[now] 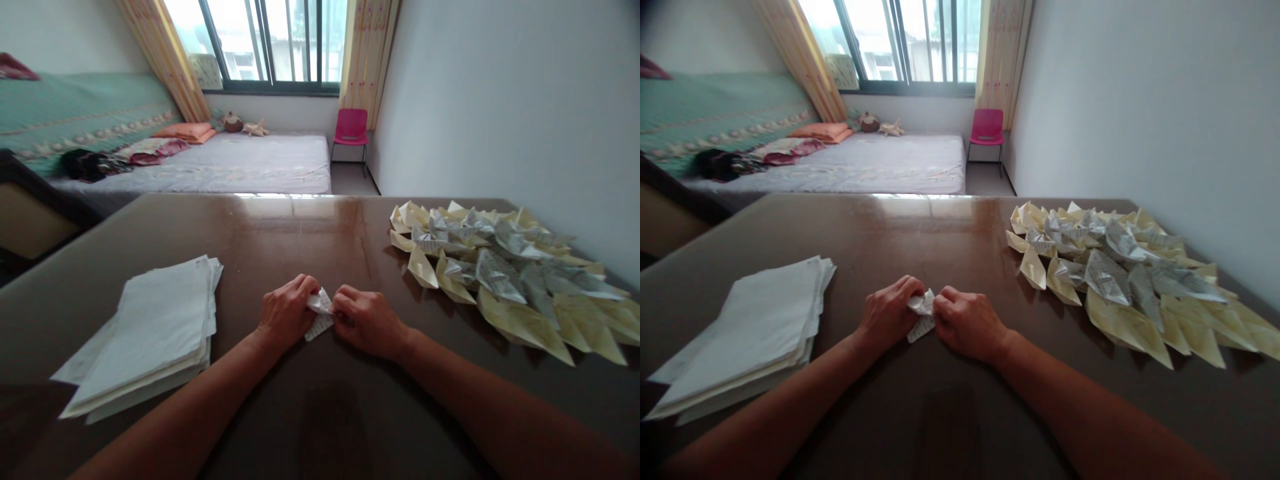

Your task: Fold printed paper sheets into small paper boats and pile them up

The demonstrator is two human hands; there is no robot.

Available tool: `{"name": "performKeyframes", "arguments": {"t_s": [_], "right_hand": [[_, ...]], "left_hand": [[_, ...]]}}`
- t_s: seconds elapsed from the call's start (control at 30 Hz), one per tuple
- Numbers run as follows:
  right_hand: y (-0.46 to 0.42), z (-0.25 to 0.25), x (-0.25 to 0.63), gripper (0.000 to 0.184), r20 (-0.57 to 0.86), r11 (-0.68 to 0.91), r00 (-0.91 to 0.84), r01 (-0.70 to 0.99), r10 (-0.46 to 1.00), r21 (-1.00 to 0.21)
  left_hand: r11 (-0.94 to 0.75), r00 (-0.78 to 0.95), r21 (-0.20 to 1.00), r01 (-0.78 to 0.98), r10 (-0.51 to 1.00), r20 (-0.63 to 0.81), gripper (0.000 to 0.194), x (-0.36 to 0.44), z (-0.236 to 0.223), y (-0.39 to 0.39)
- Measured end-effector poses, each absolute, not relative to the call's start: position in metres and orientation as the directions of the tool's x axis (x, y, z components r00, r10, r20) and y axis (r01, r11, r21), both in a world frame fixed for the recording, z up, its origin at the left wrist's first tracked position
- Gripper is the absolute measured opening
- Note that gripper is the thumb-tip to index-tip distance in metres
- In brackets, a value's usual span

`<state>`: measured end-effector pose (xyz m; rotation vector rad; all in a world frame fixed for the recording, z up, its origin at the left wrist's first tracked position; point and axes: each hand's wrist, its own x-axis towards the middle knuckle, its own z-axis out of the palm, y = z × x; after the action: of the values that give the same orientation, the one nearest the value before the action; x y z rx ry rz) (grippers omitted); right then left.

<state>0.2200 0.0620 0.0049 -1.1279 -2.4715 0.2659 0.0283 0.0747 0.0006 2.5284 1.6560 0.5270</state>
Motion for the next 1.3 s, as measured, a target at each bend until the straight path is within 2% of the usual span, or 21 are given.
{"name": "performKeyframes", "arguments": {"t_s": [0.2, 0.3, 0.4, 0.5, 0.63, 0.8, 1.07, 1.3], "right_hand": [[0.064, 0.005, 0.221, 0.008, 0.294, 0.633, -0.574, 0.755, 0.764, -0.172], [0.068, 0.006, 0.224, 0.008, 0.275, 0.59, -0.551, 0.803, 0.788, -0.084], [0.073, 0.007, 0.229, 0.006, 0.244, 0.561, -0.533, 0.826, 0.81, -0.058], [0.076, 0.007, 0.234, 0.006, 0.235, 0.564, -0.531, 0.818, 0.814, -0.109], [0.082, 0.006, 0.242, 0.018, 0.232, 0.634, -0.59, 0.723, 0.773, -0.273], [0.088, 0.003, 0.252, 0.015, 0.231, 0.671, -0.644, 0.607, 0.729, -0.425], [0.09, 0.002, 0.253, 0.012, 0.218, 0.679, -0.665, 0.583, 0.714, -0.446], [0.087, 0.004, 0.251, 0.015, 0.233, 0.656, -0.634, 0.59, 0.737, -0.471]], "left_hand": [[-0.411, 0.355, 0.282, 0.867, 0.906, 0.231, 0.019, 0.03, 0.001, 0.076], [-0.499, 0.427, 0.304, 0.812, 0.862, 0.274, 0.024, 0.027, 0.0, 0.077], [-0.591, 0.496, 0.276, 0.758, 0.798, 0.343, 0.016, 0.023, -0.002, 0.076], [-0.645, 0.548, 0.236, 0.727, 0.752, 0.367, 0.012, 0.02, -0.003, 0.075], [-0.701, 0.626, 0.187, 0.689, 0.704, 0.335, 0.018, 0.017, -0.001, 0.077], [-0.772, 0.722, 0.087, 0.629, 0.623, 0.301, 0.018, 0.012, 0.004, 0.077], [-0.728, 0.722, -0.03, 0.684, 0.671, 0.169, 0.019, 0.012, 0.009, 0.074], [-0.697, 0.696, -0.085, 0.712, 0.686, 0.212, 0.026, 0.013, 0.009, 0.072]]}}
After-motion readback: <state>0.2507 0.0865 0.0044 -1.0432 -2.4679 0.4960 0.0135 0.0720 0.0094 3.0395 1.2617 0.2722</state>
